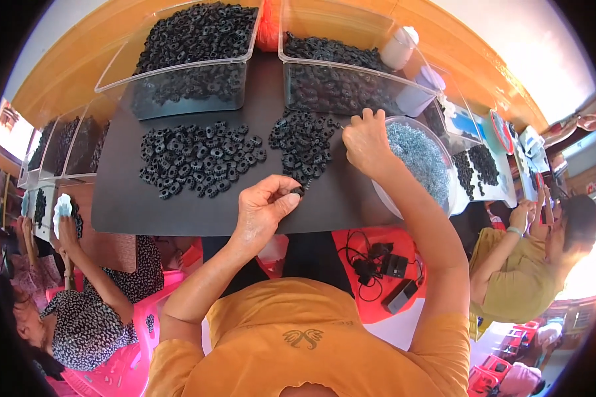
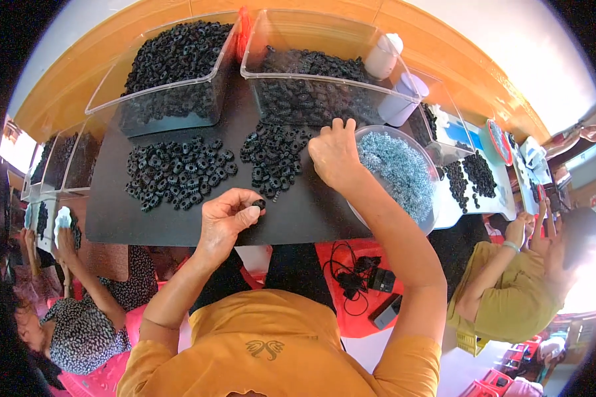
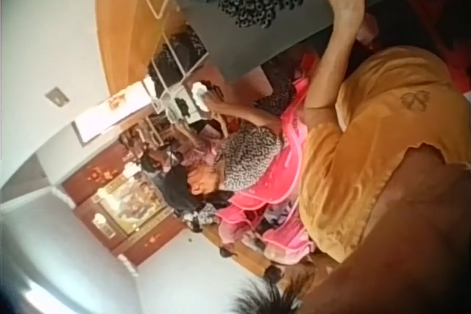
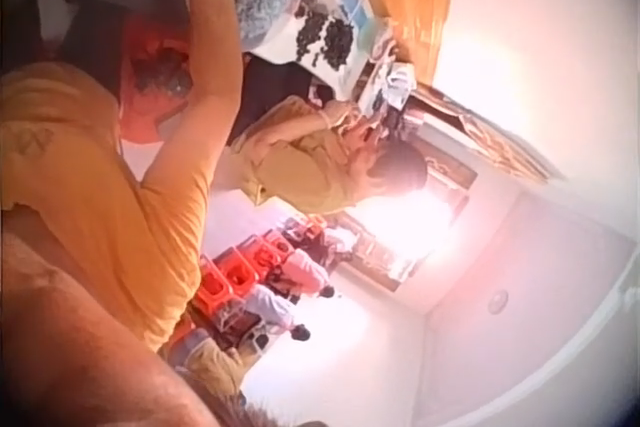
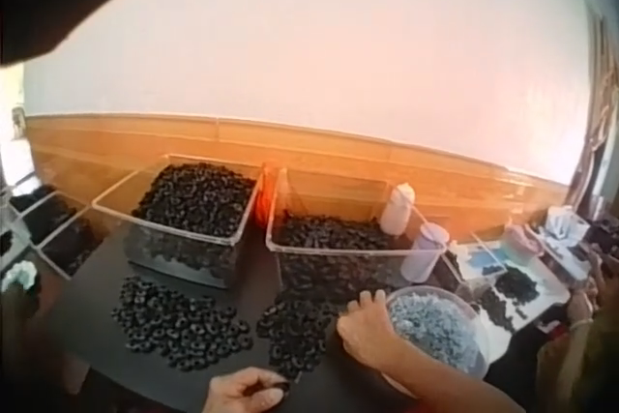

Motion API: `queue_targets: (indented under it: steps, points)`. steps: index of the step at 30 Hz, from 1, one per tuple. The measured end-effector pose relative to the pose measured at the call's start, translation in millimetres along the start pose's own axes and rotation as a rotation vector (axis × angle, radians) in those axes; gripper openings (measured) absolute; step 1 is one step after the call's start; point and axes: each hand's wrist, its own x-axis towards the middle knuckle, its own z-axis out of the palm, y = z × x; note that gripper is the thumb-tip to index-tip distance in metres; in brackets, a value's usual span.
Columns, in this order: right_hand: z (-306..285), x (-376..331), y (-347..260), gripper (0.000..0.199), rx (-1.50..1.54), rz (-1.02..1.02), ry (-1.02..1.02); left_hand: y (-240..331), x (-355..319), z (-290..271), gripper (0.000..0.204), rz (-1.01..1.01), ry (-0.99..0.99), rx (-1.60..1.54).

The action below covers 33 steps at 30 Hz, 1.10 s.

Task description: Manually inserting small pins into black plastic gear-like components as part of a factory assembly line.

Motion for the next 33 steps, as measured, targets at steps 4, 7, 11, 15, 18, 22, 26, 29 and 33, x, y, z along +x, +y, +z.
queue_targets:
  steps: [4, 7, 11, 15, 18, 22, 26, 29, 33]
  points:
    - [7.2, -1.0, 0.2, 0.009, 0.04, 0.013, 0.074, -2.7, 0.7, 0.4, 0.016, 0.016, 0.008, -0.047]
    - [7.7, -3.0, 2.2, 0.009, 0.099, 0.038, 0.119, -2.2, 1.6, -0.5, 0.017, 0.003, 0.014, -0.058]
    - [15.6, -6.7, 6.5, 0.009, 0.11, 0.009, 0.203, -3.2, 2.2, -1.9, 0.018, -0.014, 0.027, -0.091]
    - [14.1, -7.7, 10.3, 0.009, 0.107, -0.024, 0.22, 0.9, 1.9, -1.0, 0.015, -0.066, 0.028, -0.096]
    - [9.1, -7.3, 8.5, 0.014, 0.118, -0.035, 0.12, -1.2, 1.1, -0.7, 0.015, -0.034, 0.04, -0.11]
    - [10.8, -10.0, 8.8, 0.01, 0.145, -0.042, 0.145, 0.4, 0.2, -0.4, 0.015, -0.046, 0.039, -0.071]
    - [11.8, -10.9, 6.5, 0.007, 0.126, -0.053, 0.198, -3.9, 0.2, -1.8, 0.017, -0.002, 0.033, -0.048]
    - [13.2, -7.5, 4.6, 0.005, 0.11, -0.078, 0.197, -0.8, 0.6, -2.1, 0.014, -0.058, 0.039, -0.089]
    - [7.1, -8.8, -0.7, 0.009, 0.169, -0.048, 0.214, -1.8, 0.3, -3.5, 0.014, -0.03, 0.047, -0.13]
